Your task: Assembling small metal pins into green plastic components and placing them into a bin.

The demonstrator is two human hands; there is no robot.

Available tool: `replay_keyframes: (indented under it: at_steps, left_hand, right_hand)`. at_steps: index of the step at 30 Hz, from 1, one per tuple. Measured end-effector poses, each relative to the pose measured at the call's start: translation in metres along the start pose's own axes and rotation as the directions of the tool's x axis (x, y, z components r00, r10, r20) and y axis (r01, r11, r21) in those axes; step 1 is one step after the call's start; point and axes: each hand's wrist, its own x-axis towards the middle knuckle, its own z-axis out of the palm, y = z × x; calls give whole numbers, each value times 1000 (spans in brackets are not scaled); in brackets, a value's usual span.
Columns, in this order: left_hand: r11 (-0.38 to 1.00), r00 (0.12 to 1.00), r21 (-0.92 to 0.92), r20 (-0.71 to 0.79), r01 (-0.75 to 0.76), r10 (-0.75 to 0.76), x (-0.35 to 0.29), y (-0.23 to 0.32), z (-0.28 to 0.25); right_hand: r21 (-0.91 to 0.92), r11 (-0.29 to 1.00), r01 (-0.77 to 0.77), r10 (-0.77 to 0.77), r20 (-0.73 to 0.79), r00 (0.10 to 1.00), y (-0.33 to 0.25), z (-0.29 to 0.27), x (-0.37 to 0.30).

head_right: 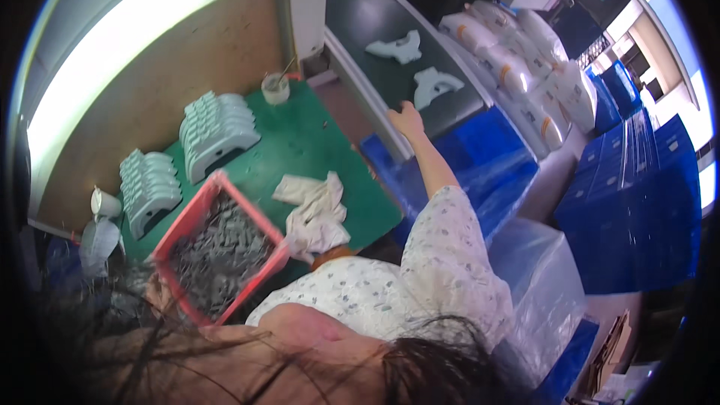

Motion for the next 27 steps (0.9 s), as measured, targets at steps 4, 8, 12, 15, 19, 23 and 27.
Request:
replay_keyframes:
  at_steps: [4, 8, 12, 15, 19, 23, 27]
  left_hand:
    - [894, 997, -449, 61, -9, 41, -4, 79, 61]
    - [916, 912, -382, 322, -120, 254, 17, 205, 117]
    - [785, 742, -601, 593, 148, 314, 27, 274, 208]
    - [533, 664, -769, 607, 353, 437, 27, 322, 264]
    - [174, 619, -693, 709, 699, 338, 19, 373, 295]
    - [-174, 540, -514, 766, 840, 349, 13, 359, 281]
    - [91, 668, -687, 724, 721, 170, -2, 334, 242]
  right_hand:
    - [-146, 962, -233, 240, 37, 970, 31, -12, 68]
    - [-266, 958, -107, 124, 49, 991, 73, -2, 86]
    - [-135, 988, 76, -78, -4, 997, 89, -15, 78]
    - [247, 905, 346, -362, 20, 932, 52, -30, 10]
    - [613, 695, 376, -628, 262, 733, -1, -27, -84]
    - [699, 712, -74, -608, 665, 433, -21, -30, -59]
    - [358, 807, 469, -576, 305, 759, -21, 4, 92]
